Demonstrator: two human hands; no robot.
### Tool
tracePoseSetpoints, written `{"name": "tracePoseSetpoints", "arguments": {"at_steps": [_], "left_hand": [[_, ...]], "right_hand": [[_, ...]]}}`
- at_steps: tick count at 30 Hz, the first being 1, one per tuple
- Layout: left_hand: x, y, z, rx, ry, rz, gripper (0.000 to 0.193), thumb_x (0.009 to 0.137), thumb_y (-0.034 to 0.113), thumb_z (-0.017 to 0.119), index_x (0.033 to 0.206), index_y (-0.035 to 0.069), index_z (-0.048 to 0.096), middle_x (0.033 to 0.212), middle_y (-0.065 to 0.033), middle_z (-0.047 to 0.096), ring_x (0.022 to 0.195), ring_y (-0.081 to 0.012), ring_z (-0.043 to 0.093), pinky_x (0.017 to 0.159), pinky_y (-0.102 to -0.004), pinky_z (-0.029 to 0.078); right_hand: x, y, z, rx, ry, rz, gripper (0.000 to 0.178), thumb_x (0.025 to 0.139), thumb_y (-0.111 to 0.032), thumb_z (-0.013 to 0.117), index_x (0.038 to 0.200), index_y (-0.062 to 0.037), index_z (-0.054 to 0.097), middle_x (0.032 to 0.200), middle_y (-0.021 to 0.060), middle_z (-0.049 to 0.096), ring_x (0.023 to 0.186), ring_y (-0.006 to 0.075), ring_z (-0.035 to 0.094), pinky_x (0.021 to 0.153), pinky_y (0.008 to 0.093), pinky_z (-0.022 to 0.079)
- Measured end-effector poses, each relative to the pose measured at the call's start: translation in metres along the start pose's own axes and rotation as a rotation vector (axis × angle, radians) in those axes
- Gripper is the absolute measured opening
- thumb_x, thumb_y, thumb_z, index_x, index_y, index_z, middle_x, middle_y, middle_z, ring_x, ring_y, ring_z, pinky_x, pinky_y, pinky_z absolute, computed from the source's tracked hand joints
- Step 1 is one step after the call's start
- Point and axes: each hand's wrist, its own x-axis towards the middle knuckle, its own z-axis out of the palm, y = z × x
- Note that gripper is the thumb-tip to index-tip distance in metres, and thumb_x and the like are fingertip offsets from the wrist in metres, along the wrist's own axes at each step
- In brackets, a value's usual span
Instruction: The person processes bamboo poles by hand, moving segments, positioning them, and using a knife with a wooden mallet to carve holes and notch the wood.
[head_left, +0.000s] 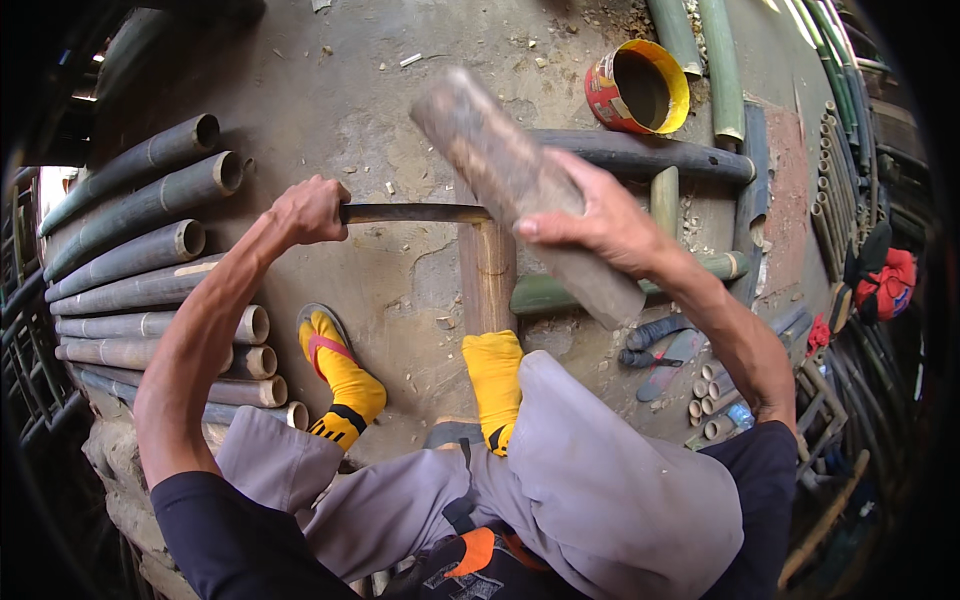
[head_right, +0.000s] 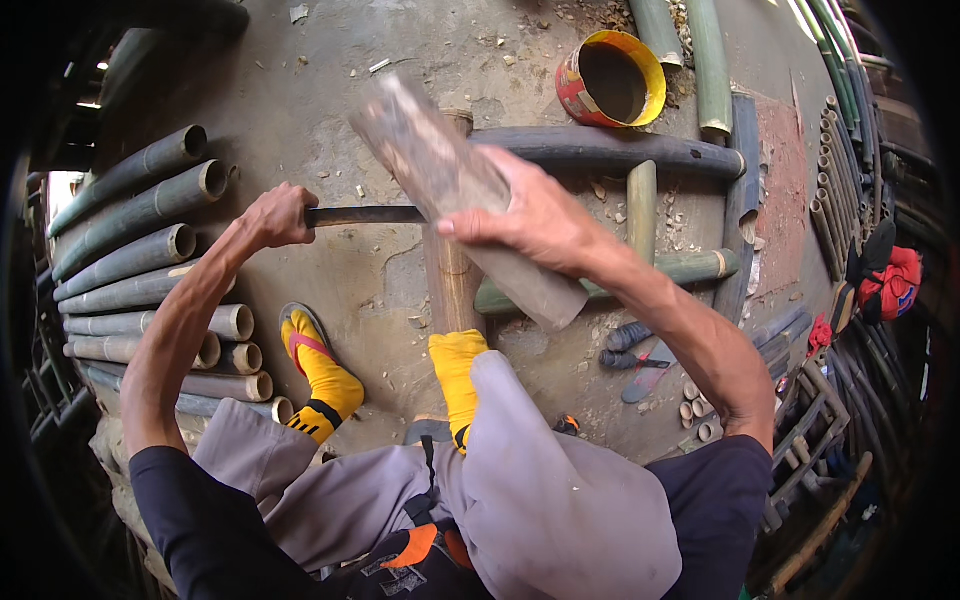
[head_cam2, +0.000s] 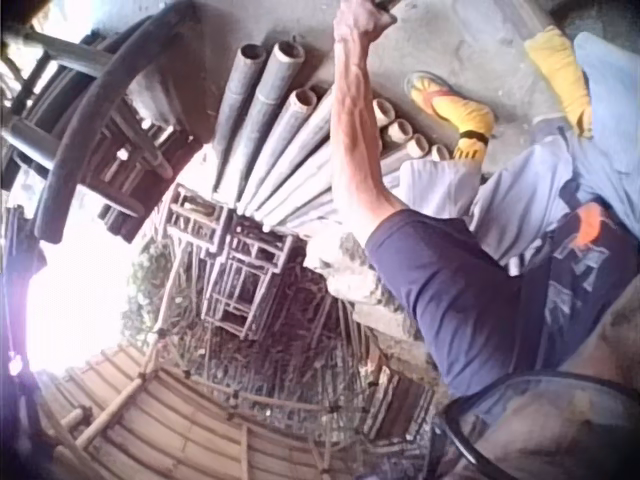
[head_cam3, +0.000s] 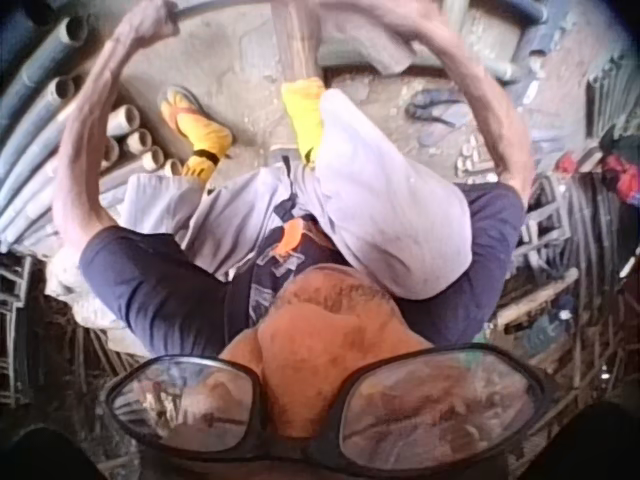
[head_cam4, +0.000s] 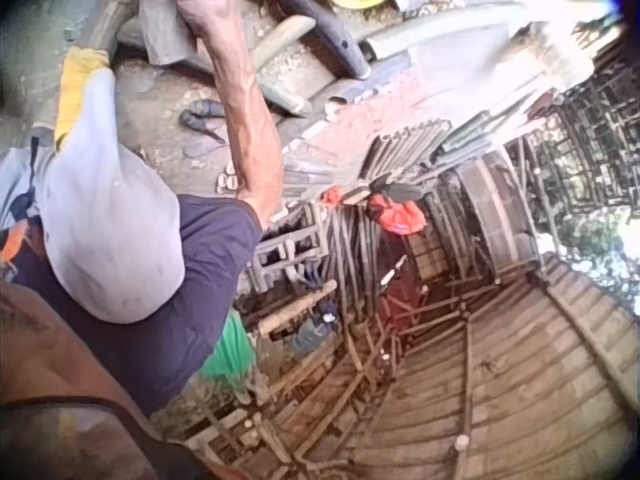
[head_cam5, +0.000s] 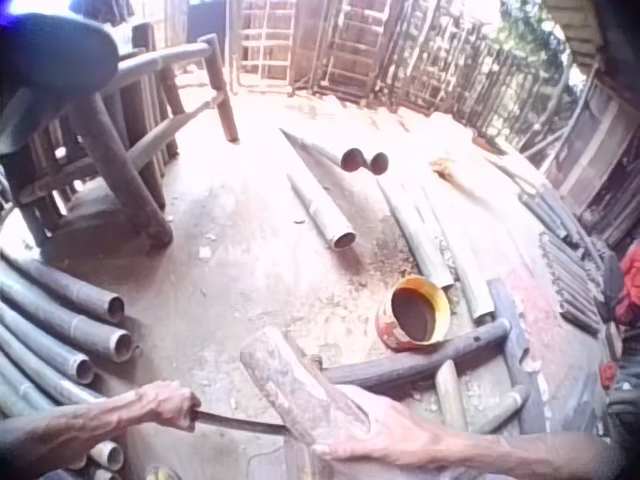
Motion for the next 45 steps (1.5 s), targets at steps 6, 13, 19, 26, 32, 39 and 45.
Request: {"name": "tracePoseSetpoints", "arguments": {"at_steps": [6,13,19,26,32,39,45], "left_hand": [[0.002,0.0,-0.001,-0.024,0.004,-0.015,0.022,0.06,0.014,0.061,0.075,-0.002,0.065,0.065,-0.0209,0.061,0.063,-0.0391,0.06,0.06,-0.0446,0.049],[0.003,-0.005,0.007,-0.038,-0.018,0.016,0.022,0.06,0.013,0.062,0.076,-0.002,0.065,0.067,-0.0227,0.061,0.064,-0.0396,0.061,0.06,-0.0436,0.05],[0.0,-0.006,0.011,-0.079,-0.009,0.017,0.023,0.06,0.014,0.063,0.075,-0.004,0.064,0.062,-0.0214,0.059,0.058,-0.0365,0.059,0.057,-0.0427,0.049],[0.006,-0.011,0.029,-0.082,-0.006,0.031,0.023,0.06,0.015,0.064,0.076,-0.002,0.066,0.067,-0.0225,0.062,0.063,-0.038,0.062,0.061,-0.0436,0.05],[-0.004,-0.005,0.027,-0.12,-0.039,0.003,0.023,0.06,0.014,0.064,0.076,-0.003,0.065,0.063,-0.0221,0.06,0.06,-0.0377,0.06,0.059,-0.043,0.049],[-0.002,-0.009,0.034,-0.145,-0.075,0.002,0.026,0.061,0.017,0.066,0.077,-0.004,0.065,0.065,-0.0223,0.061,0.062,-0.0361,0.063,0.061,-0.0415,0.05],[-0.007,-0.007,0.041,-0.169,-0.063,-0.013,0.026,0.06,0.016,0.066,0.077,-0.003,0.065,0.063,-0.0217,0.06,0.059,-0.0356,0.061,0.06,-0.0422,0.049]], "right_hand": [[0.005,-0.022,0.004,0.288,0.453,-0.426,0.073,0.078,-0.045,0.074,0.127,0.0019,0.049,0.124,0.0158,0.055,0.104,0.0231,0.059,0.094,0.0351,0.046],[0.004,0.015,0.009,0.293,-0.17,0.317,0.088,0.074,-0.053,0.075,0.134,0.0033,0.043,0.123,0.0187,0.055,0.113,0.0207,0.053,0.097,0.034,0.042],[0.008,-0.05,0.0,0.345,0.367,-0.418,0.091,0.073,-0.042,0.079,0.136,0.0047,0.033,0.121,0.0193,0.054,0.107,0.0239,0.056,0.095,0.035,0.045],[0.003,0.046,0.013,0.099,-0.211,0.281,0.09,0.071,-0.046,0.078,0.135,0.0038,0.041,0.124,0.0193,0.054,0.117,0.0249,0.05,0.101,0.0359,0.038],[0.007,-0.037,0.004,0.316,0.423,-0.304,0.081,0.073,-0.046,0.078,0.127,0.0052,0.044,0.119,0.0182,0.056,0.102,0.0245,0.057,0.089,0.036,0.047],[0.0,0.056,0.013,-0.056,-0.243,0.285,0.085,0.072,-0.049,0.075,0.131,0.0044,0.045,0.121,0.0204,0.057,0.114,0.027,0.054,0.096,0.0334,0.041],[-0.01,-0.004,0.016,0.306,0.268,-0.227,0.091,0.075,-0.038,0.077,0.142,-0.0019,0.027,0.121,0.0172,0.055,0.104,0.0234,0.058,0.087,0.0361,0.048]]}}
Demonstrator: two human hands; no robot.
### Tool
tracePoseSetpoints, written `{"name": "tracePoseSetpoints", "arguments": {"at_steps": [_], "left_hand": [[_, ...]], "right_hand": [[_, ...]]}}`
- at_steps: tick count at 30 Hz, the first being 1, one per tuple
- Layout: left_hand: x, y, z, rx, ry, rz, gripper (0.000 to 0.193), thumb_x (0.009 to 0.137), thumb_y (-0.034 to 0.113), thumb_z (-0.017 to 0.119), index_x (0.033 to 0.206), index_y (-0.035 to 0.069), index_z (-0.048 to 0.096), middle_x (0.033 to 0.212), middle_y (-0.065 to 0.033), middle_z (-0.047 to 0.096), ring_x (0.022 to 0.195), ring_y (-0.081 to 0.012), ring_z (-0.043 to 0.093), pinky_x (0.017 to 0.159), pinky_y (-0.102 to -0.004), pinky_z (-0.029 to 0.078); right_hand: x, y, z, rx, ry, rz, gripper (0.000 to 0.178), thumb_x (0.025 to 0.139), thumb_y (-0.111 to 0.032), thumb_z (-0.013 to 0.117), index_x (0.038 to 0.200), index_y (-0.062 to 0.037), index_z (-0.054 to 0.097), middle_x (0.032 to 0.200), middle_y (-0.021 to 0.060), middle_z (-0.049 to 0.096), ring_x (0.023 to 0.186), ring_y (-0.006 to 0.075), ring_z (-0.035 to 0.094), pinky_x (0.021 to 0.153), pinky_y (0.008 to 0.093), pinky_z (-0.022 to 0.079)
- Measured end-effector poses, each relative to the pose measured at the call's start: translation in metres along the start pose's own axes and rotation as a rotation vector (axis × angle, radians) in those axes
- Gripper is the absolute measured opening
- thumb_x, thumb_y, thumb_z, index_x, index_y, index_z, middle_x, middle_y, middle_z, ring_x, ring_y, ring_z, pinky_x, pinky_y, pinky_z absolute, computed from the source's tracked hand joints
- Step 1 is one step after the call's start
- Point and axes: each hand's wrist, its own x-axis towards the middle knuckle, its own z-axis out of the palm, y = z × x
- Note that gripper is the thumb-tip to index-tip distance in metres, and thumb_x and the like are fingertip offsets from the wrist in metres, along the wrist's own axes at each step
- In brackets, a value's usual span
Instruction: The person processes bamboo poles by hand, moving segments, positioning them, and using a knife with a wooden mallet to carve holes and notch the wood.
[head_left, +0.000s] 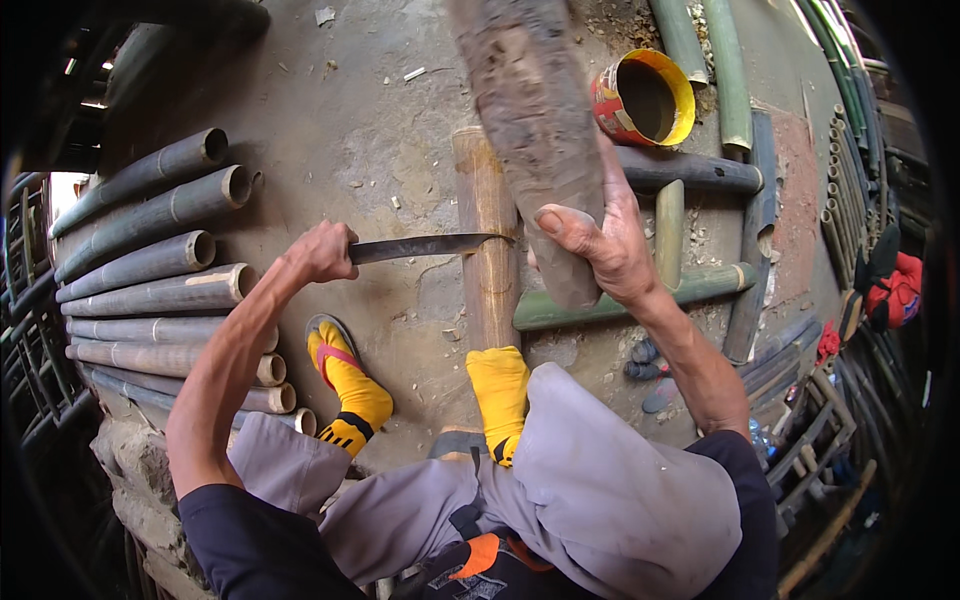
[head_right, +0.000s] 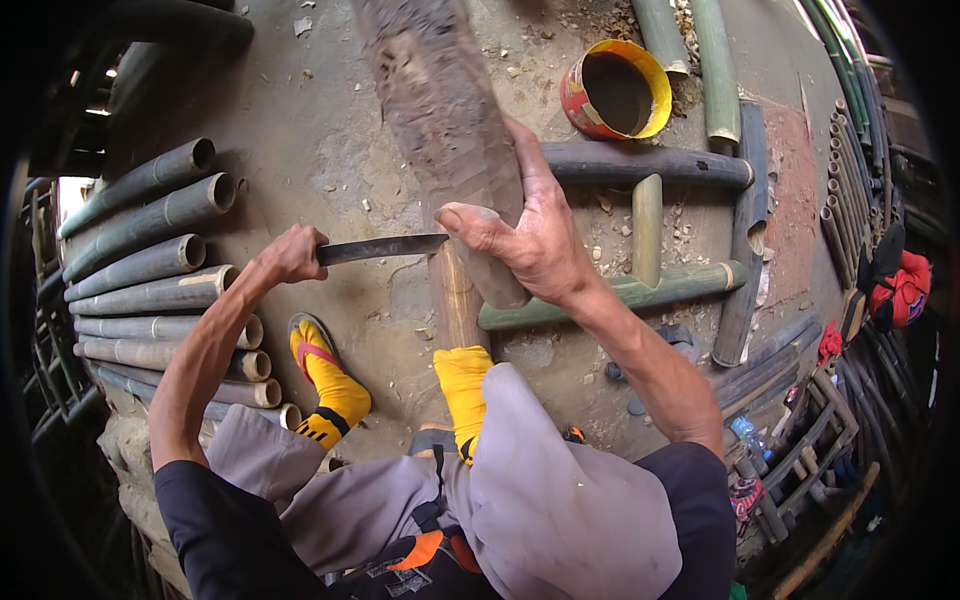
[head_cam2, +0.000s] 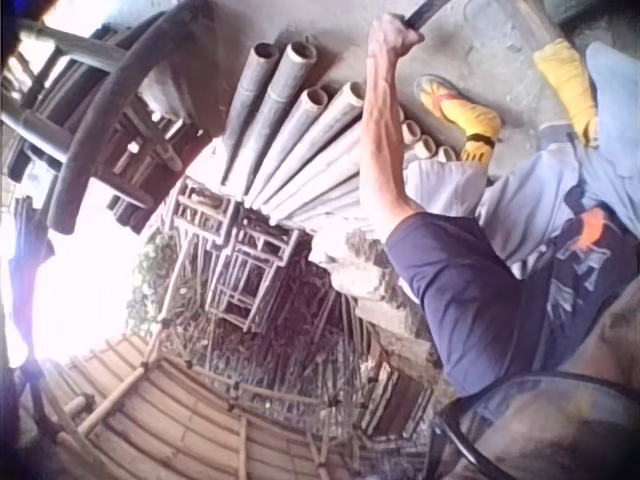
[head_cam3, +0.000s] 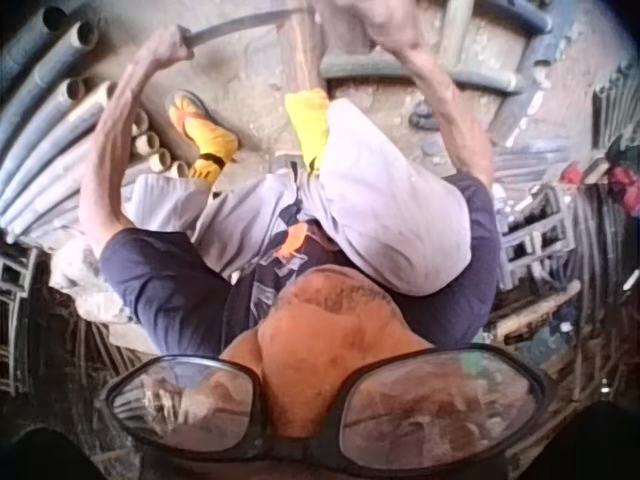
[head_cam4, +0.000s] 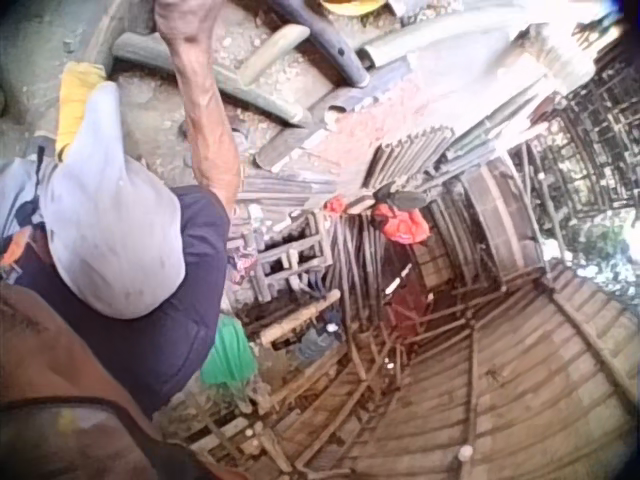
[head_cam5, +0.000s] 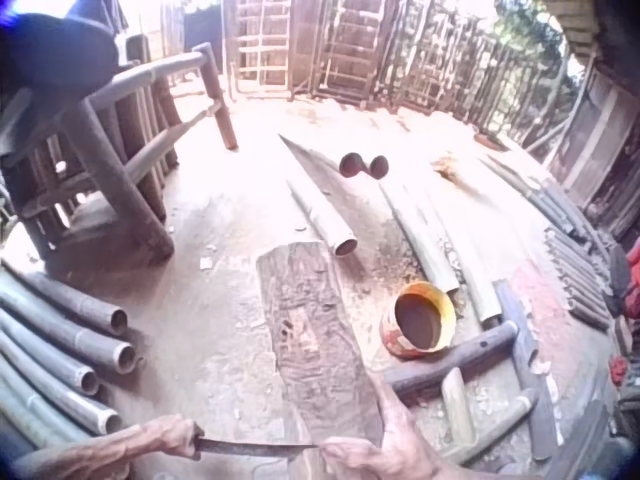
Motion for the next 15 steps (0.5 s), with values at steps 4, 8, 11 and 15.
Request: {"name": "tracePoseSetpoints", "arguments": {"at_steps": [4,8,11,15], "left_hand": [[0.002,0.0,-0.003,-0.001,0.006,0.014,0.026,0.061,0.015,0.066,0.078,-0.004,0.065,0.061,-0.0191,0.061,0.056,-0.0306,0.062,0.058,-0.0402,0.05],[-0.004,-0.002,-0.013,-0.287,-0.248,-0.002,0.025,0.061,0.017,0.07,0.073,-0.003,0.063,0.058,-0.0084,0.061,0.05,-0.0164,0.06,0.048,-0.0305,0.047],[-0.009,-0.007,-0.002,-0.326,-0.16,-0.163,0.025,0.061,0.018,0.071,0.073,-0.003,0.063,0.058,-0.0083,0.061,0.048,-0.0158,0.058,0.046,-0.0301,0.046],[-0.038,-0.014,0.097,-0.436,0.124,-0.158,0.037,0.061,0.025,0.073,0.084,-0.002,0.066,0.066,-0.0146,0.065,0.062,-0.0257,0.064,0.064,-0.0374,0.052]], "right_hand": [[-0.028,0.049,0.007,-0.359,-0.13,0.204,0.091,0.073,-0.042,0.078,0.141,-0.0024,0.032,0.121,0.0217,0.057,0.114,0.0284,0.055,0.099,0.0378,0.041],[-0.032,0.065,-0.018,-0.263,-0.305,0.401,0.088,0.071,-0.047,0.074,0.137,0.0,0.039,0.122,0.0218,0.057,0.113,0.0286,0.055,0.097,0.0378,0.042],[-0.046,0.075,-0.029,-0.235,-0.087,0.263,0.086,0.072,-0.044,0.074,0.136,0.001,0.039,0.121,0.022,0.058,0.113,0.0289,0.055,0.096,0.0385,0.043],[-0.065,0.098,-0.052,-0.478,0.25,0.159,0.079,0.075,-0.037,0.074,0.134,0.0007,0.037,0.119,0.0239,0.058,0.11,0.0327,0.058,0.093,0.0406,0.045]]}}
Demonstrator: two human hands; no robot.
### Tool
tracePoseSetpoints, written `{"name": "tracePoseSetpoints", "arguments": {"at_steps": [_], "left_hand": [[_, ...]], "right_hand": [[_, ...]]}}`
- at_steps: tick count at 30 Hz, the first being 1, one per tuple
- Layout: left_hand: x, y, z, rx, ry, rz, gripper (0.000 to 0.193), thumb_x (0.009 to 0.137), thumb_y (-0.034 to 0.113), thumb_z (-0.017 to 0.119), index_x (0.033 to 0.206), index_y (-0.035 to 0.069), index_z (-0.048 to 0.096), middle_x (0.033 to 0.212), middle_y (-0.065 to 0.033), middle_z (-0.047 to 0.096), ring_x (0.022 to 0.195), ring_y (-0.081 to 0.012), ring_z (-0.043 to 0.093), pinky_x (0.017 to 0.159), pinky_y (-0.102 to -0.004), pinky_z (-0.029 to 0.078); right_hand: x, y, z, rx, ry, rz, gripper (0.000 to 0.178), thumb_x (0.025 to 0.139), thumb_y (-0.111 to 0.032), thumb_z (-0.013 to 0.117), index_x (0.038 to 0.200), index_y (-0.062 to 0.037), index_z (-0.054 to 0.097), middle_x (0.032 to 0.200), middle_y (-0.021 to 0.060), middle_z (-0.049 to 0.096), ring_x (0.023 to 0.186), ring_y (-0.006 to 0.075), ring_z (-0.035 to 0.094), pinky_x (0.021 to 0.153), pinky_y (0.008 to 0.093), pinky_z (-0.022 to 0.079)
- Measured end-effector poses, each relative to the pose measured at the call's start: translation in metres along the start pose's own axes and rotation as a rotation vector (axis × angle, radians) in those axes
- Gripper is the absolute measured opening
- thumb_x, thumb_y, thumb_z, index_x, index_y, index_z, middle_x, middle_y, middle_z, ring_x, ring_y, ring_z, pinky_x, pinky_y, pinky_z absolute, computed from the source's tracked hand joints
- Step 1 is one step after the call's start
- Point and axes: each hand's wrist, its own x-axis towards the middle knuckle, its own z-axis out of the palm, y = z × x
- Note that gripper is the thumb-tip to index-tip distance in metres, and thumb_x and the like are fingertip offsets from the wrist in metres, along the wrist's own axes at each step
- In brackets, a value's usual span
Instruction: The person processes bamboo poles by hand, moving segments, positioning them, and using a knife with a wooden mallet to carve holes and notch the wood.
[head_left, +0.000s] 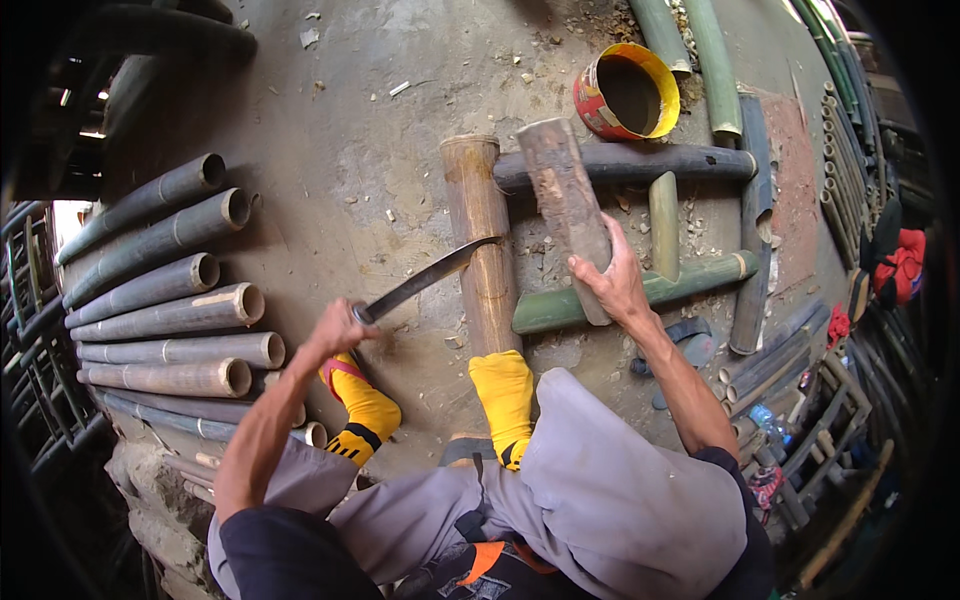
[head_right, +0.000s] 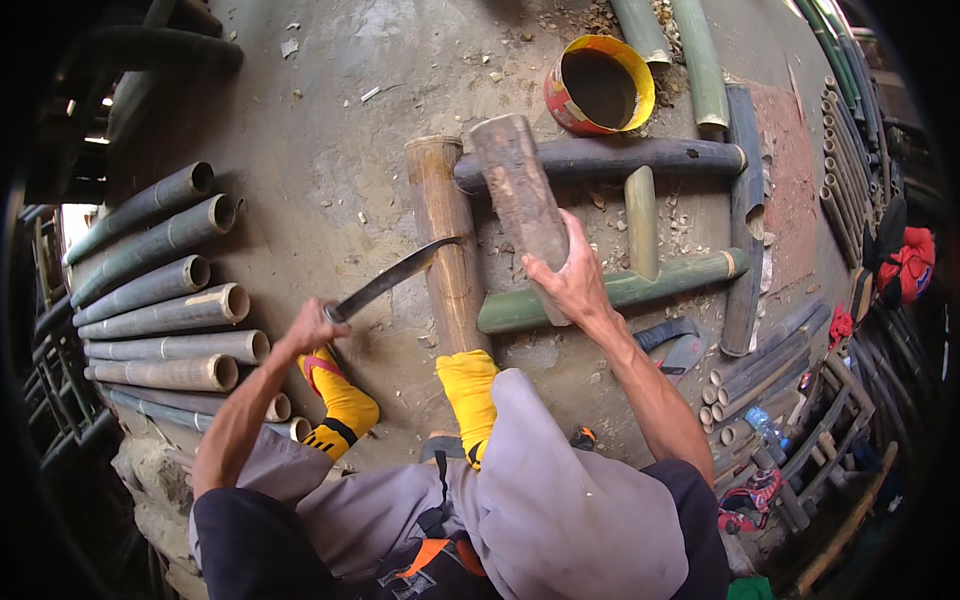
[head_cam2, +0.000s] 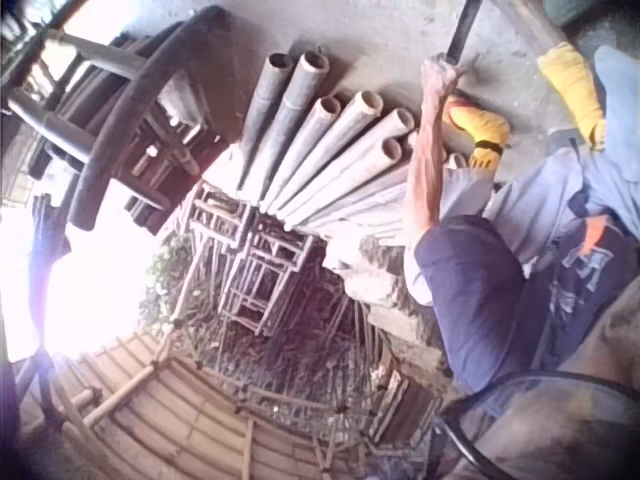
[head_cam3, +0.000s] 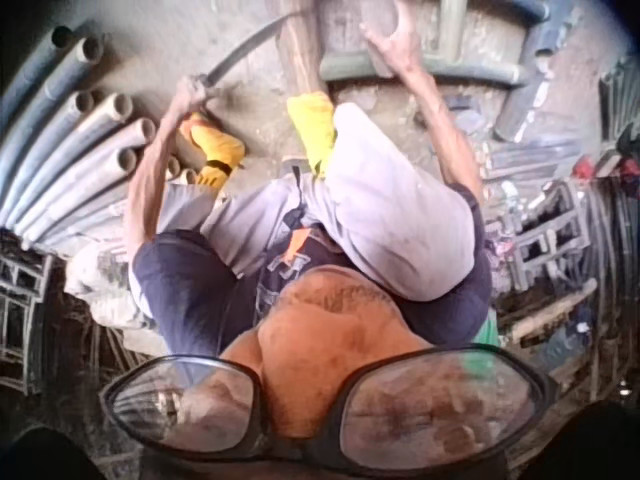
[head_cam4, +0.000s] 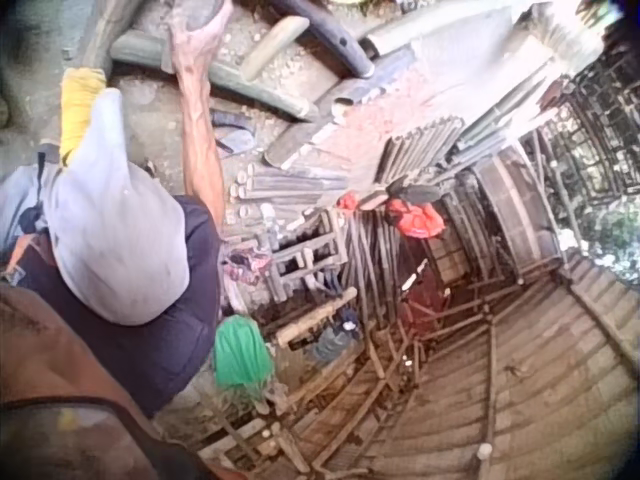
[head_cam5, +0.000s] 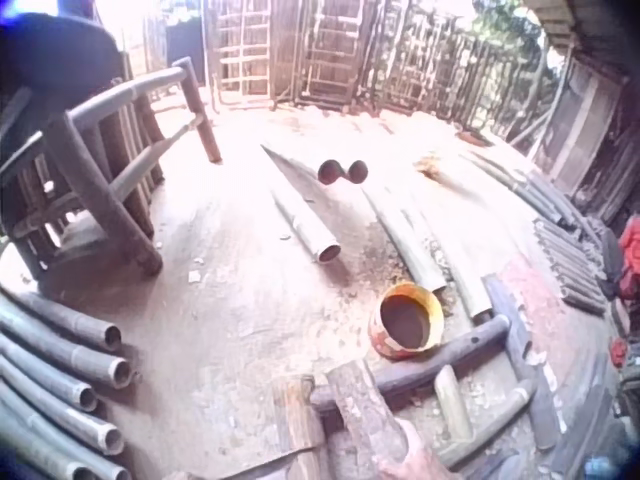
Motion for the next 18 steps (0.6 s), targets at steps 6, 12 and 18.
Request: {"name": "tracePoseSetpoints", "arguments": {"at_steps": [6,12,18], "left_hand": [[0.003,0.091,-0.093,0.704,0.227,0.04,0.018,0.065,0.019,0.064,0.075,0.005,0.062,0.07,-0.0149,0.066,0.07,-0.032,0.066,0.065,-0.0415,0.052],[0.015,0.189,-0.16,0.882,0.327,0.382,0.018,0.061,0.012,0.067,0.072,0.005,0.055,0.069,-0.0151,0.06,0.068,-0.0345,0.061,0.063,-0.0434,0.048],[0.03,0.241,-0.166,0.708,0.618,0.731,0.028,0.069,0.004,0.068,0.093,0.005,0.053,0.09,-0.0135,0.055,0.081,-0.0325,0.058,0.069,-0.0407,0.047]], "right_hand": [[-0.038,0.042,-0.005,-0.202,0.33,0.195,0.082,0.075,-0.024,0.077,0.138,-0.003,0.03,0.12,0.0305,0.055,0.109,0.0432,0.057,0.093,0.0459,0.046],[-0.052,0.049,0.002,-0.305,0.378,0.381,0.089,0.074,-0.026,0.077,0.141,-0.0048,0.023,0.12,0.0342,0.052,0.108,0.0496,0.054,0.092,0.0499,0.045],[-0.05,0.047,0.003,-0.29,0.368,0.283,0.088,0.073,-0.023,0.077,0.141,-0.0042,0.023,0.119,0.0344,0.052,0.106,0.0499,0.054,0.091,0.051,0.046]]}}
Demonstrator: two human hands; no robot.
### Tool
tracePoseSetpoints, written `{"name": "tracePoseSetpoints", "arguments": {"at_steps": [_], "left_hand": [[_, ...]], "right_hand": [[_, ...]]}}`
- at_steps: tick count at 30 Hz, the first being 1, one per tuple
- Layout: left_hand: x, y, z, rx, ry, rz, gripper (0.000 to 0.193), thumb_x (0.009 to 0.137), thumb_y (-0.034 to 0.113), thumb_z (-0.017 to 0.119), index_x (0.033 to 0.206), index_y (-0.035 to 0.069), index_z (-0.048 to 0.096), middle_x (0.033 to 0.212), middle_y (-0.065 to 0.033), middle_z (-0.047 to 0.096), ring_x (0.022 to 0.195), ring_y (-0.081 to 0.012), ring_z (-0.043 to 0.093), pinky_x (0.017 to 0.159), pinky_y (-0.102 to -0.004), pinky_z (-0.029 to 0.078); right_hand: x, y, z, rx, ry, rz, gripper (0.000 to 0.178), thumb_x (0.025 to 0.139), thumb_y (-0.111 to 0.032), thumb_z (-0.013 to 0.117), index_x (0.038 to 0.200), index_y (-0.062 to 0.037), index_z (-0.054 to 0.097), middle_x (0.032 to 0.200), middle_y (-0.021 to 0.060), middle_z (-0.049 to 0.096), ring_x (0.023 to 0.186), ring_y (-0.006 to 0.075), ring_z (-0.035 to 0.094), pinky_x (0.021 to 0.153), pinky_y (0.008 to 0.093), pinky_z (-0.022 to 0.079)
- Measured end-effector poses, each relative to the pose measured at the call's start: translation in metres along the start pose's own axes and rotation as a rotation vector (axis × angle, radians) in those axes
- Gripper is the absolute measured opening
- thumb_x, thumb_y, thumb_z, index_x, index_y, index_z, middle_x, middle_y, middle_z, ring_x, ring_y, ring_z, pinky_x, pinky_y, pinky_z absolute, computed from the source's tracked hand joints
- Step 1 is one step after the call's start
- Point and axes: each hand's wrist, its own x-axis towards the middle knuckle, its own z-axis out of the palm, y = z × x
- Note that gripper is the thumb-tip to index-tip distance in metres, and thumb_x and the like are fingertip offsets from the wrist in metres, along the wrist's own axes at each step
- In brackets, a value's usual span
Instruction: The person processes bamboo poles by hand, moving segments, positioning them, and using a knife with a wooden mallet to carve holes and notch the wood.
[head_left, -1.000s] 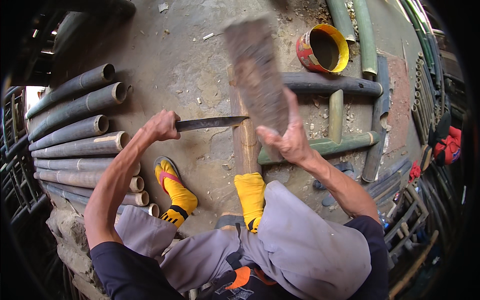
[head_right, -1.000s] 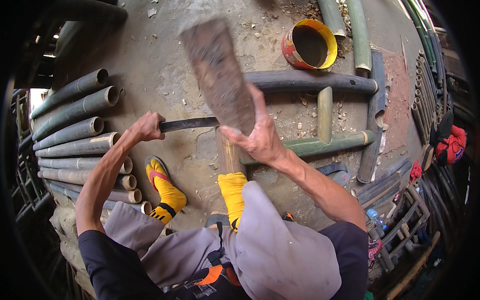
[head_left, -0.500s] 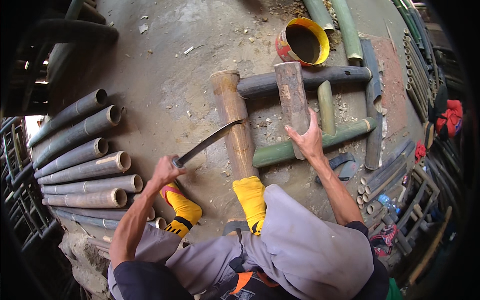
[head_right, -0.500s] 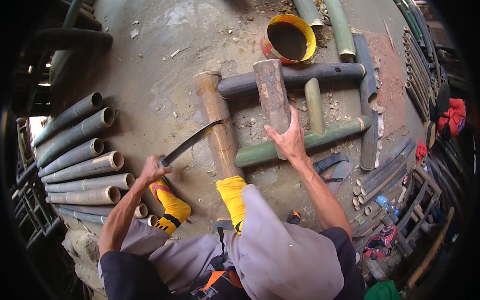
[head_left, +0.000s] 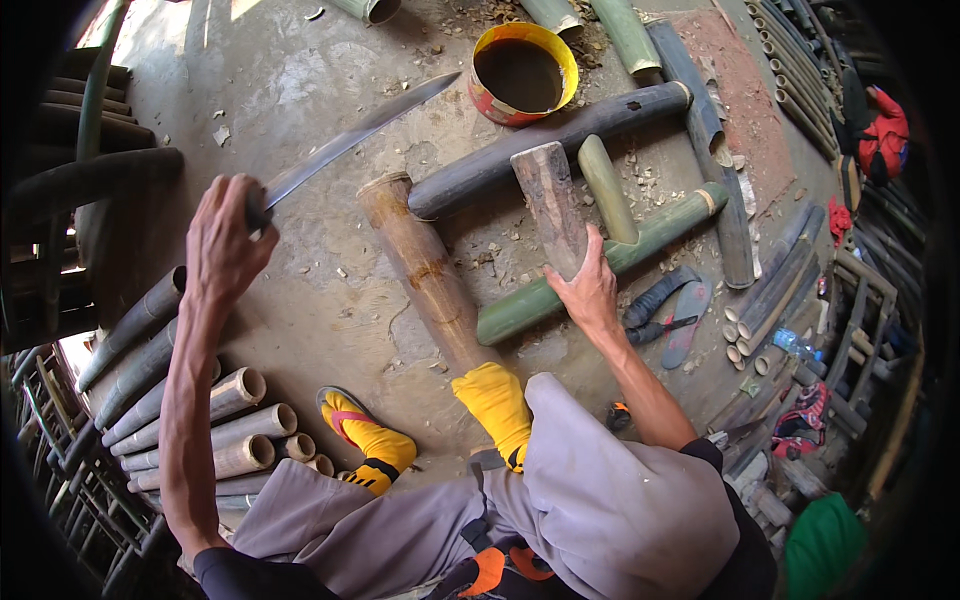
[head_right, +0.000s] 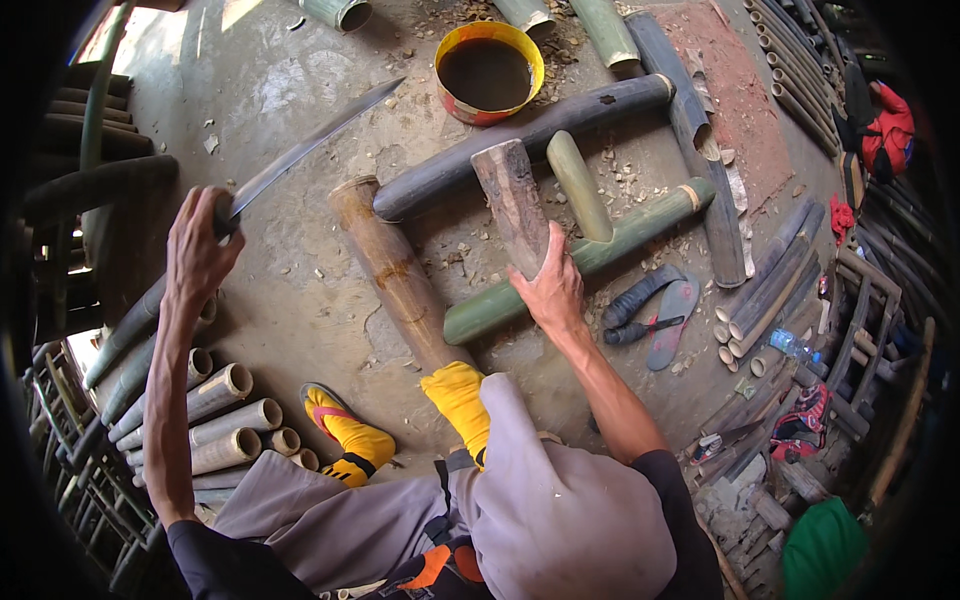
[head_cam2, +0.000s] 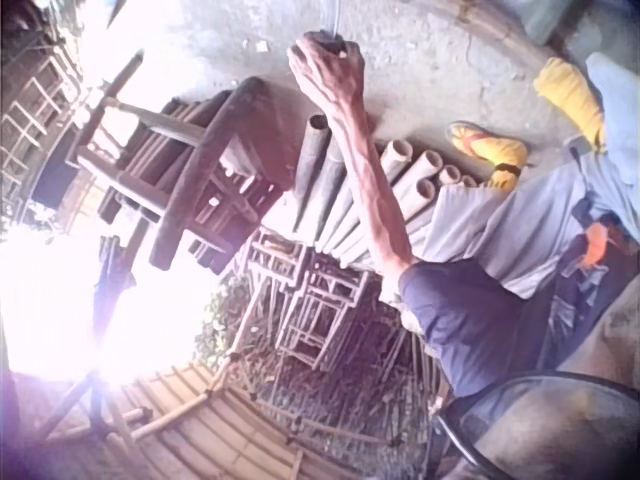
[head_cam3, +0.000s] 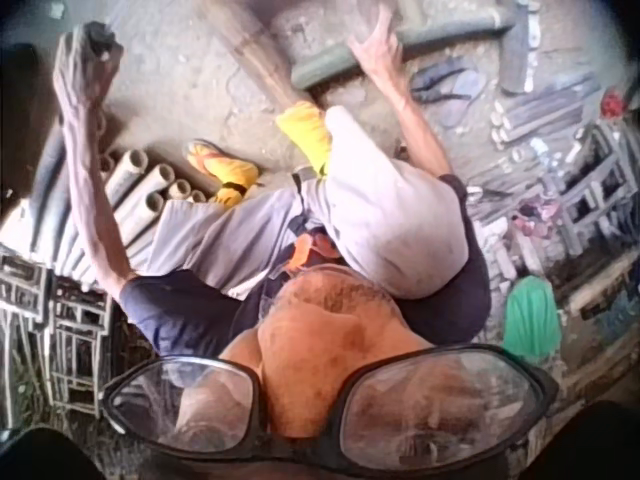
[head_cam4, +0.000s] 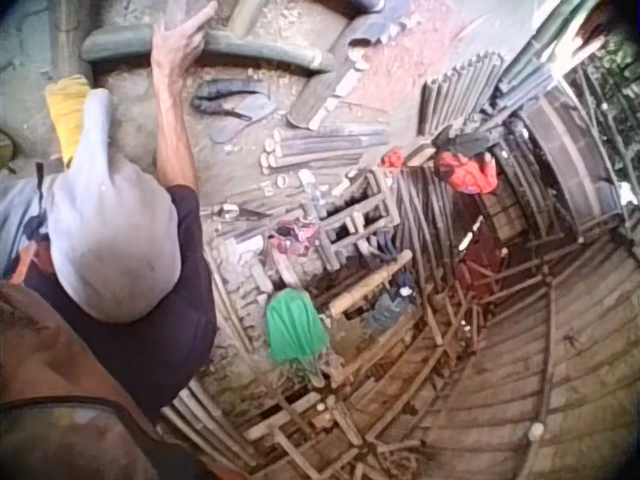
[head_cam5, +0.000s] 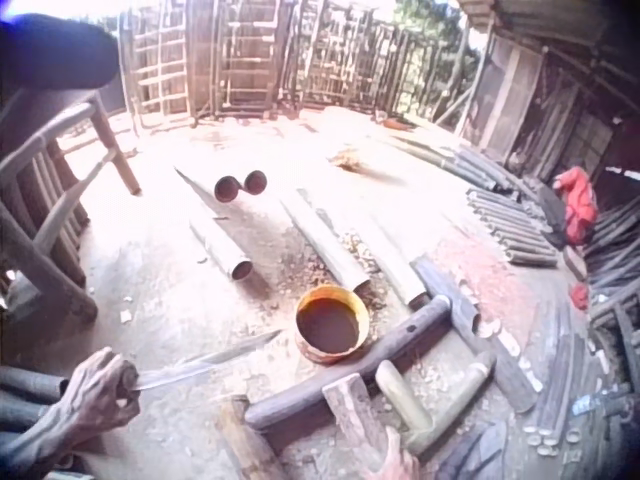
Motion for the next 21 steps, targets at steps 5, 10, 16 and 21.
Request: {"name": "tracePoseSetpoints", "arguments": {"at_steps": [5,10,16,21], "left_hand": [[0.101,0.06,0.068,0.158,-0.185,-0.072,0.029,0.08,0.017,0.066,0.104,0.006,0.056,0.097,-0.0138,0.057,0.087,-0.0303,0.062,0.072,-0.0412,0.051],[0.163,0.1,0.12,0.261,-0.262,0.027,0.021,0.084,0.014,0.057,0.101,0.002,0.062,0.1,-0.0172,0.064,0.094,-0.0296,0.066,0.072,-0.0405,0.054],[0.112,0.072,0.119,-0.151,-0.362,-0.147,0.035,0.079,0.029,0.061,0.098,0.002,0.05,0.073,-0.0184,0.061,0.062,-0.0329,0.06,0.056,-0.0455,0.049],[-0.034,0.014,0.12,-0.572,-0.262,-0.117,0.035,0.069,0.019,0.063,0.099,0.005,0.051,0.077,-0.0162,0.058,0.068,-0.0333,0.058,0.065,-0.0442,0.045]], "right_hand": [[0.003,0.004,0.004,-0.015,0.031,-0.052,0.088,0.073,-0.023,0.077,0.14,-0.003,0.024,0.121,0.0343,0.051,0.108,0.0495,0.054,0.092,0.0502,0.046],[0.003,0.002,0.008,-0.017,0.041,-0.048,0.088,0.072,-0.023,0.078,0.14,-0.0038,0.025,0.12,0.0333,0.053,0.108,0.0494,0.054,0.091,0.0502,0.046],[0.005,0.006,-0.009,0.104,-0.024,-0.039,0.084,0.072,-0.025,0.077,0.136,0.0001,0.029,0.114,0.03,0.058,0.106,0.0429,0.058,0.091,0.0458,0.046],[-0.023,0.01,-0.023,0.259,-0.071,-0.098,0.082,0.07,-0.028,0.076,0.133,0.0039,0.035,0.117,0.0279,0.056,0.105,0.038,0.059,0.093,0.0434,0.045]]}}
